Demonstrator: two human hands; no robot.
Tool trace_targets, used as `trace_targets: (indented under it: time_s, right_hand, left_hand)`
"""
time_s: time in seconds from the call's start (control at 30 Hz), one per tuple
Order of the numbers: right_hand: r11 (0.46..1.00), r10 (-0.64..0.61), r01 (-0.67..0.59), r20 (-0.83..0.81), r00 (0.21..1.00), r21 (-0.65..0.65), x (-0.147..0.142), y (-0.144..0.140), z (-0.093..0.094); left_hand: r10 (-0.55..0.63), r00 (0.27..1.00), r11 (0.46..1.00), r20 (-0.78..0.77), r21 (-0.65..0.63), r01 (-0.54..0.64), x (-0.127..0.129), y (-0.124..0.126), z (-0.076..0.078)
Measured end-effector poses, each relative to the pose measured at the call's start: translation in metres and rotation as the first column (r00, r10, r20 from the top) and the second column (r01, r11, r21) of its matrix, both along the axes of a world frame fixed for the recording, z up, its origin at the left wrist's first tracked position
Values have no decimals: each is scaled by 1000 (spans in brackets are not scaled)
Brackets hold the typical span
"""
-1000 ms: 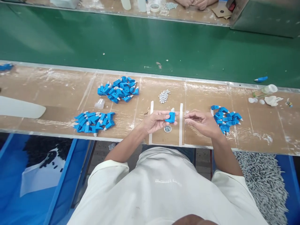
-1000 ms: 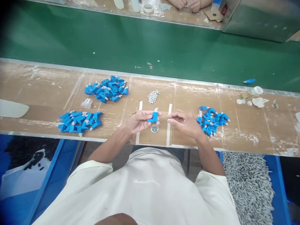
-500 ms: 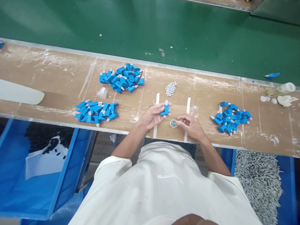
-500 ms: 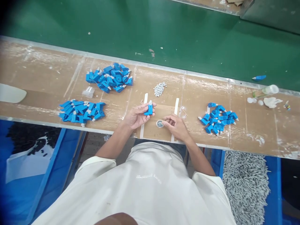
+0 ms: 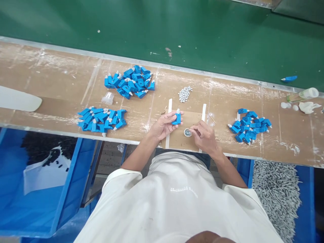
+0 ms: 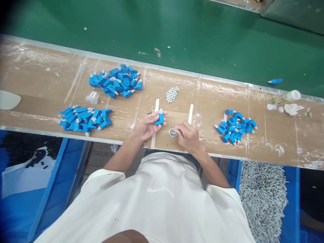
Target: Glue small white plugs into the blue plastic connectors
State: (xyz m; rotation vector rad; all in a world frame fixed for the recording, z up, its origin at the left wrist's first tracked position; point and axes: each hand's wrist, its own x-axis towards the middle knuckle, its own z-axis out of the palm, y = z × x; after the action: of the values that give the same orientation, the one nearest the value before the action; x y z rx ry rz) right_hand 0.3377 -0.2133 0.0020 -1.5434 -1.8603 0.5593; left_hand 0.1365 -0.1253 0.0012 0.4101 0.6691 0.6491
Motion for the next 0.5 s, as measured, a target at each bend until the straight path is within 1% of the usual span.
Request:
trace_targets:
  time_s: [0.1,0.17,0.23,0.3,0.37,0.43,0.5]
  right_hand:
    - [999,35,-35,-17,999,-29,1,0,1]
    - [998,-7,3,-62,998,-57,4,1,2]
    - [993,-85,70,-157,984,-99,9,2,3]
    - [978,-170,123,-305,937,-167,15,2,6]
    - [967,-222,133,-462,859,-217,19,2,12]
    - [967,-235,133,-565,791,-216,19,1,21]
    - [971,-232,151,-592,772,-184,17,-1,31]
  left_hand:
    - [-2,1000,1000,-12,-5,2,1,-3,1]
    - [-8,1000,1000,-19,-7,7,2,-5,1]
    - [-29,999,1000,-17,-7,29,3,-8,0]
    - [-57,998,998,-11,-9,57,4,-12,-1]
    - [-82,997,997,-3,-15,82,6,-16,-2]
    - [-102,995,995,18,-16,102,8,-20,-1]
    - [-125,991,992,58,-4,125,11,-25,0]
